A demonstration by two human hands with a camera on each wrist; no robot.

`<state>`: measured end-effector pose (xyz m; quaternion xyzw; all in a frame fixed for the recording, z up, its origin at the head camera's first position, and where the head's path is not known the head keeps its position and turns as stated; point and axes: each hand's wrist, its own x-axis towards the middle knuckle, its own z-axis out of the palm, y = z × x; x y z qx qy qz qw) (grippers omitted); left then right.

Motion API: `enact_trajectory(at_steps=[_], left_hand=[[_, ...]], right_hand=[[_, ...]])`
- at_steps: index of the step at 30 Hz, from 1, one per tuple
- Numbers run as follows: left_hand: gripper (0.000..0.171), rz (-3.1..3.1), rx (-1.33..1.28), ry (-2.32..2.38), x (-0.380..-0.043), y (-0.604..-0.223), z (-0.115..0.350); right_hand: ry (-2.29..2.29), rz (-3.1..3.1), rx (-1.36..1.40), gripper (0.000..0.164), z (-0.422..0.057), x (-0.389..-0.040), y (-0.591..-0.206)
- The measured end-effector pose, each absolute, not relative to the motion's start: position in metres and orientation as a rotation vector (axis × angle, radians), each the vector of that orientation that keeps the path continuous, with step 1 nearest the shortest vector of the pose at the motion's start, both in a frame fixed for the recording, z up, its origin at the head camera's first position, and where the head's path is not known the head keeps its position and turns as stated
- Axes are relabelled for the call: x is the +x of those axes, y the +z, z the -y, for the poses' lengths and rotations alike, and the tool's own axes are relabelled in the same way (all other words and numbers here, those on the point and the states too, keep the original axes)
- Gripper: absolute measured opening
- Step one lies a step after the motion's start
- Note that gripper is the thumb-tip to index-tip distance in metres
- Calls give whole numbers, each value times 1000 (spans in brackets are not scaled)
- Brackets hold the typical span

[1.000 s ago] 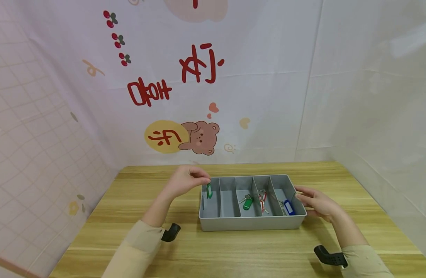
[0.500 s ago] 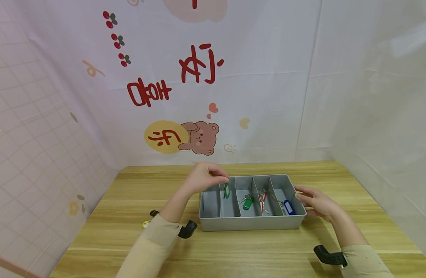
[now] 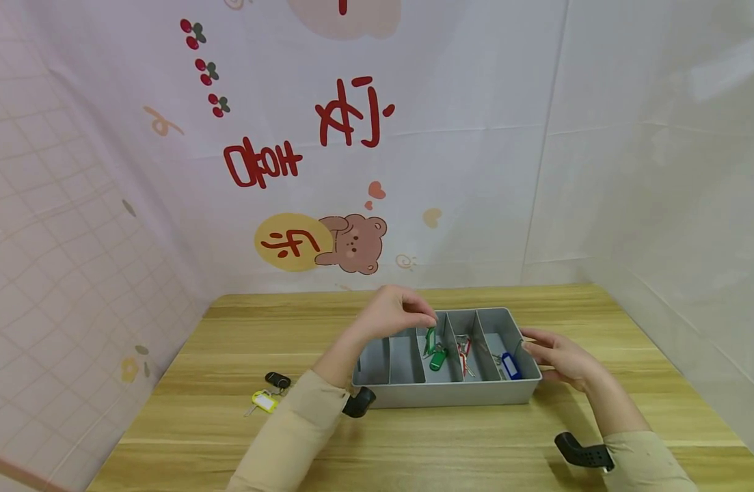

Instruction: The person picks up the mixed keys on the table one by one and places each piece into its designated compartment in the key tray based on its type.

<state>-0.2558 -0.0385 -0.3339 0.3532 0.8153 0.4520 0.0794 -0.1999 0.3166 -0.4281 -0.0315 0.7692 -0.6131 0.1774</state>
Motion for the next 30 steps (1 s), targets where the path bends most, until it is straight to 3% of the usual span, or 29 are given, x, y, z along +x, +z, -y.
enact_trajectory(at_steps=[17, 30], left_hand=[[8, -2350, 1185, 1106, -266, -332, 17], [4, -2336, 1128, 1003, -275, -336, 12]], right_hand=[[-1725, -2190, -84, 65, -316, -199, -428], [-1727, -2194, -83, 64, -315, -197, -429]])
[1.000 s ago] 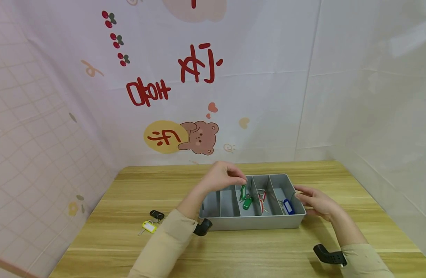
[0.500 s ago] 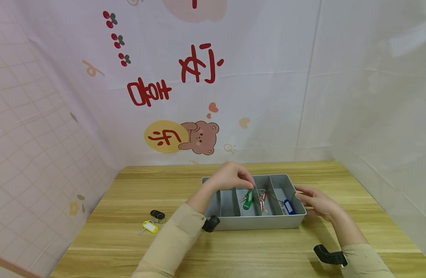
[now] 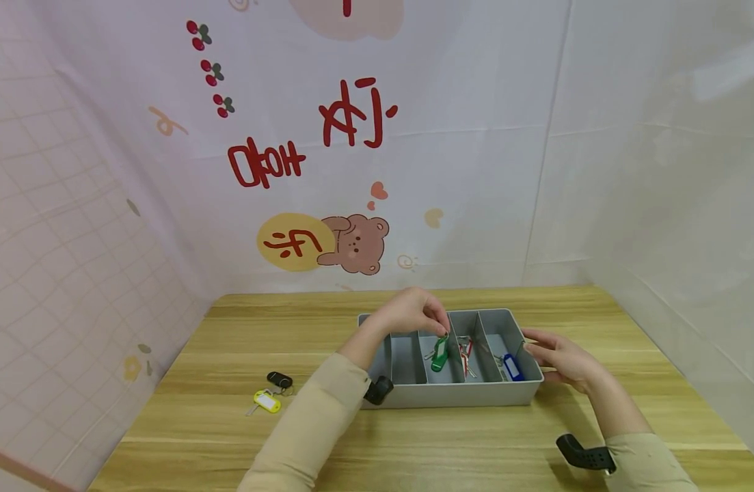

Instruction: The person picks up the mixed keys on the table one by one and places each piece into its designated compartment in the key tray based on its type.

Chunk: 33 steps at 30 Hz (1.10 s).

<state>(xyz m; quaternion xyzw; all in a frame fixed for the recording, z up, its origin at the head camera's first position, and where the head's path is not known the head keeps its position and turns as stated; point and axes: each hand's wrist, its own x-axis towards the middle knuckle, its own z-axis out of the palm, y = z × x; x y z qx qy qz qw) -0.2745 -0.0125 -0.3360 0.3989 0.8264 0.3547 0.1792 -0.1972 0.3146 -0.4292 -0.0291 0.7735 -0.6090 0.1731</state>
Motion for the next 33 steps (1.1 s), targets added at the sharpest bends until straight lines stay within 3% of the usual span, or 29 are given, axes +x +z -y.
enact_trajectory(at_steps=[13, 20, 33], left_hand=[[4, -2390, 1171, 865, -281, -347, 6], [21, -2438, 1117, 855, -280, -350, 8], [27, -2457, 1128, 880, -275, -347, 19]], right_hand=[[-1731, -2189, -94, 65, -315, -197, -429], [-1730, -2189, -97, 65, -316, -199, -432], [-1716, -2217, -71, 67, -315, -196, -434]])
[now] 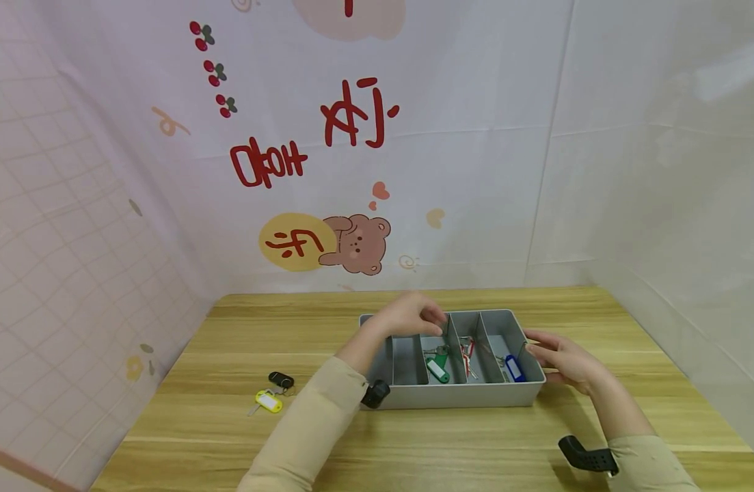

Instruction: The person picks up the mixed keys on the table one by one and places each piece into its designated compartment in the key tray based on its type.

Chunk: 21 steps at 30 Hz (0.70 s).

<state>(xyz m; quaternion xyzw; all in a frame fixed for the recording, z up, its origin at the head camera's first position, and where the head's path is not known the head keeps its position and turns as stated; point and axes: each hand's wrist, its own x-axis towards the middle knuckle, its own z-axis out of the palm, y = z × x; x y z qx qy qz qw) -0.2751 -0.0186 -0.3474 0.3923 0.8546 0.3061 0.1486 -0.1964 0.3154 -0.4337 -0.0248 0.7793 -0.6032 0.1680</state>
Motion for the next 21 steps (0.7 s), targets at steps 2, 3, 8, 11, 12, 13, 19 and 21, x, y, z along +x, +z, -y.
enact_trajectory(at_steps=[2, 3, 8, 11, 12, 13, 19, 21], left_hand=[[27, -2457, 1145, 881, -274, -346, 20], [27, -2455, 1153, 887, -273, -346, 21], [27, -2443, 1175, 936, -271, -345, 27], [28, -2437, 1172, 975, -270, -345, 31], [28, -2440, 1173, 981, -270, -345, 33], [29, -2438, 1171, 993, -269, -344, 34], [34, -2434, 1154, 1060, -264, -344, 41], [35, -2442, 1151, 1065, -261, -343, 44]], right_hand=[[-1719, -2214, -74, 66, -316, -197, -434], [-1720, -2212, -75, 67, -316, -197, -434], [-1717, -2214, -76, 67, -316, -196, -433], [-1716, -2214, -78, 67, -316, -196, -433], [-1716, -2215, -77, 67, -316, -196, -433], [-1717, -2214, -78, 67, -316, -196, -433], [-1722, -2209, -74, 67, -315, -196, -432], [-1722, -2208, -69, 67, -315, -196, -431]])
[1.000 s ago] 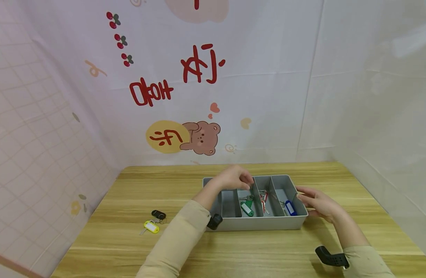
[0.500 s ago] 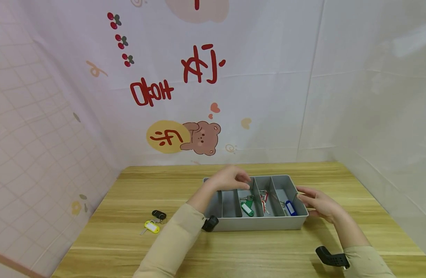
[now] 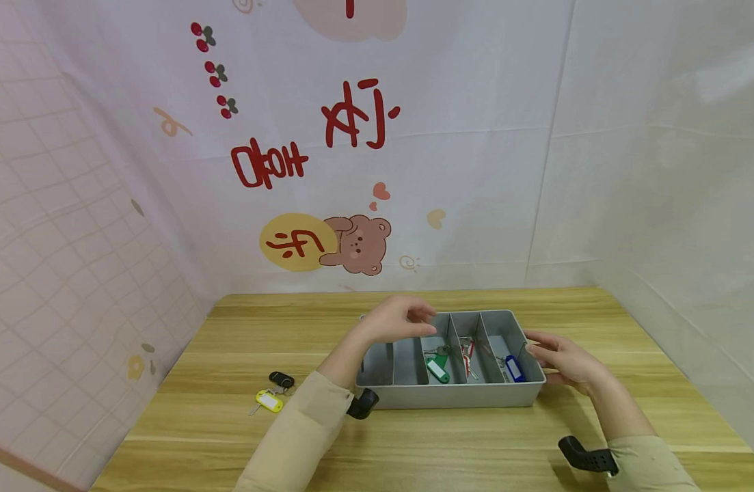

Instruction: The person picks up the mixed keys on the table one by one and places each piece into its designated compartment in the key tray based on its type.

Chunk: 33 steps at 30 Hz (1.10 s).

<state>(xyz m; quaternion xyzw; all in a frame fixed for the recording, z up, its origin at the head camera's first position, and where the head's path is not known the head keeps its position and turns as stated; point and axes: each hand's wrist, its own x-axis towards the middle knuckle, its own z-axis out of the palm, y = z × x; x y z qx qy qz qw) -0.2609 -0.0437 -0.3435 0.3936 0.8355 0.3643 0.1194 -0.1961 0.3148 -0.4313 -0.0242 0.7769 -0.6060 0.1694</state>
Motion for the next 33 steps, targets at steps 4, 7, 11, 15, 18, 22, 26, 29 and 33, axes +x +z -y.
enact_trajectory(at_steps=[4, 7, 11, 15, 18, 22, 26, 29, 33], left_hand=[[39, -2484, 1156, 1057, -256, -345, 48], [42, -2525, 1168, 1052, -252, -346, 51], [46, -2574, 1169, 1048, -248, -348, 55], [49, -2616, 1181, 1065, -245, -350, 57], [51, -2636, 1209, 1086, -243, -352, 59], [54, -2663, 1244, 1099, -240, -356, 61], [56, -2742, 1278, 1055, -236, -358, 64], [56, -2812, 1295, 1014, -234, -359, 66], [56, -2861, 1315, 995, -231, -361, 73]], right_hand=[[-1722, -2207, -73, 67, -315, -196, -431], [-1721, -2209, -73, 67, -314, -196, -431], [-1718, -2211, -67, 67, -314, -196, -431], [-1717, -2210, -66, 66, -314, -196, -432], [-1716, -2208, -69, 66, -314, -196, -432], [-1715, -2206, -69, 67, -314, -196, -431], [-1714, -2208, -73, 67, -314, -196, -431], [-1717, -2209, -69, 67, -314, -197, -431], [-1712, -2214, -68, 67, -314, -196, -432]])
